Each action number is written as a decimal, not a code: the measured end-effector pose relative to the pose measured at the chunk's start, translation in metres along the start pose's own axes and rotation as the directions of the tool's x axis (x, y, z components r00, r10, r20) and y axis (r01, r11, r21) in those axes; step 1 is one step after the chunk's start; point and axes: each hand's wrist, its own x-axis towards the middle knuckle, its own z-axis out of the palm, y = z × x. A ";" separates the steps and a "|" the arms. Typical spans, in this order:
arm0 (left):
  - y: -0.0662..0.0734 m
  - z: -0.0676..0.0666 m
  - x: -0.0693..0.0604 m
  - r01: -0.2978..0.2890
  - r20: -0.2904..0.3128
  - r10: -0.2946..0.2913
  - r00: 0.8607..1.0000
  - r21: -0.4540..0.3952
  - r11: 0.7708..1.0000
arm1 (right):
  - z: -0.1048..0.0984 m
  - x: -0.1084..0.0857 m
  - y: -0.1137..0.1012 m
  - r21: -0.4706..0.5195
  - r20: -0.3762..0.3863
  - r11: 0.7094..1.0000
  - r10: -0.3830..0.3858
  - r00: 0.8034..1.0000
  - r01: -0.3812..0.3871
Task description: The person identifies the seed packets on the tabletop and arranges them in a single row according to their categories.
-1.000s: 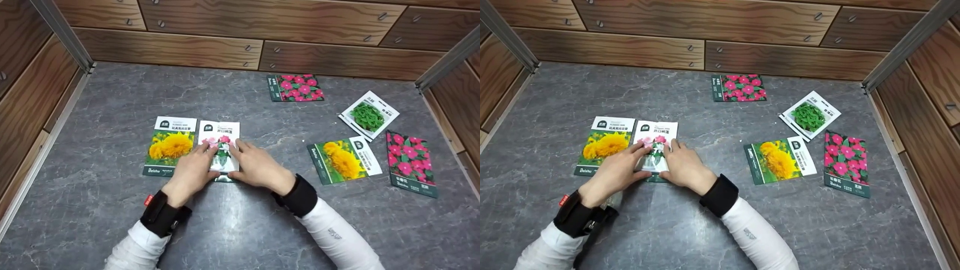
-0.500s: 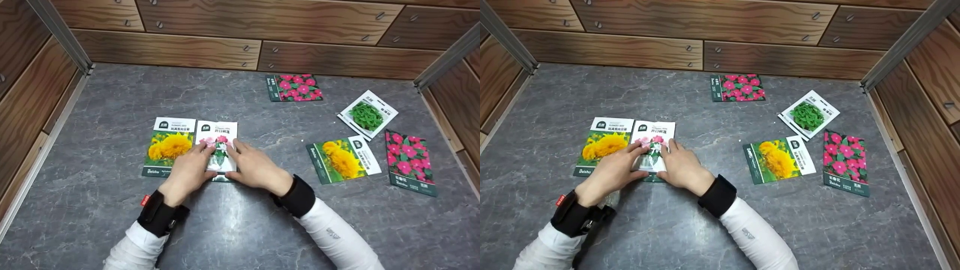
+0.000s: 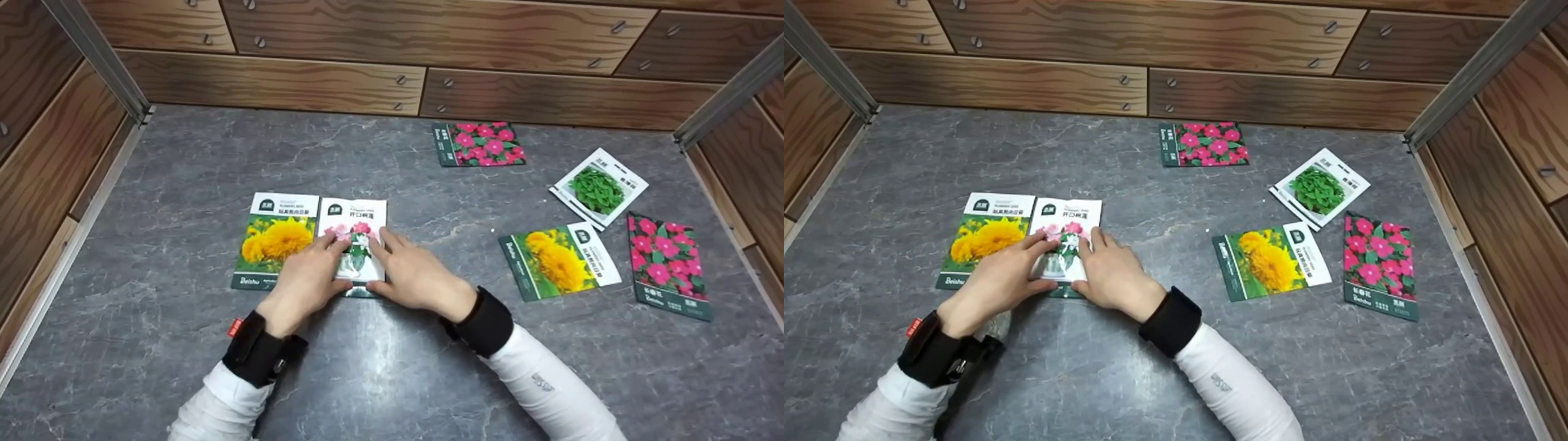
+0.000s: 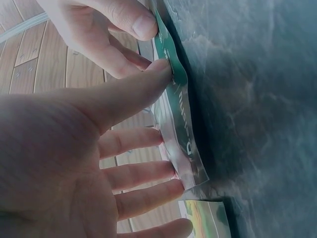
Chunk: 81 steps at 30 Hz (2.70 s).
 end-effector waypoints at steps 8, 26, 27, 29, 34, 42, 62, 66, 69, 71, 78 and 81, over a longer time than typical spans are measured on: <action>0.002 -0.002 0.000 -0.001 -0.020 0.001 1.000 0.008 1.000 | -0.004 -0.003 0.002 0.025 -0.031 1.000 0.014 0.999 -0.013; 0.016 0.001 0.001 -0.078 -0.231 0.043 0.972 -0.147 0.986 | -0.019 -0.052 0.060 0.036 -0.200 0.997 0.072 0.977 -0.066; 0.018 0.002 0.001 -0.090 -0.242 0.054 0.969 -0.144 0.986 | -0.018 -0.056 0.065 0.034 -0.215 0.997 0.074 0.974 -0.068; 0.021 0.005 0.001 -0.119 -0.261 0.079 0.962 -0.138 0.983 | -0.017 -0.065 0.075 0.029 -0.239 0.997 0.080 0.968 -0.075; 0.032 0.010 -0.001 -0.186 -0.294 0.143 0.945 -0.127 0.974 | -0.015 -0.090 0.101 0.031 -0.274 0.994 0.113 0.955 -0.109; 0.069 0.020 0.003 -0.282 -0.283 0.225 0.932 -0.180 0.942 | -0.015 -0.134 0.148 0.061 -0.353 0.982 0.190 0.916 -0.180; 0.174 0.057 0.061 -0.278 0.018 0.283 0.959 -0.135 0.951 | -0.020 -0.175 0.230 0.203 -0.173 0.855 0.511 0.842 -0.477; 0.186 0.064 0.072 -0.293 0.058 0.299 0.952 -0.098 0.951 | -0.019 -0.175 0.229 0.196 -0.153 0.844 0.529 0.835 -0.499; 0.192 0.068 0.078 -0.286 0.058 0.291 0.955 -0.076 0.955 | -0.019 -0.175 0.227 0.191 -0.155 0.841 0.536 0.830 -0.507; 0.195 0.071 0.082 -0.267 0.059 0.271 0.961 -0.069 0.961 | -0.018 -0.174 0.225 0.185 -0.156 0.839 0.539 0.828 -0.512; 0.197 0.080 0.092 -0.210 0.091 0.212 0.973 -0.031 0.977 | -0.020 -0.169 0.217 0.196 -0.195 0.841 0.538 0.820 -0.505; 0.197 0.080 0.092 -0.220 0.103 0.219 0.970 -0.004 0.976 | -0.021 -0.167 0.214 0.232 -0.249 0.844 0.533 0.809 -0.484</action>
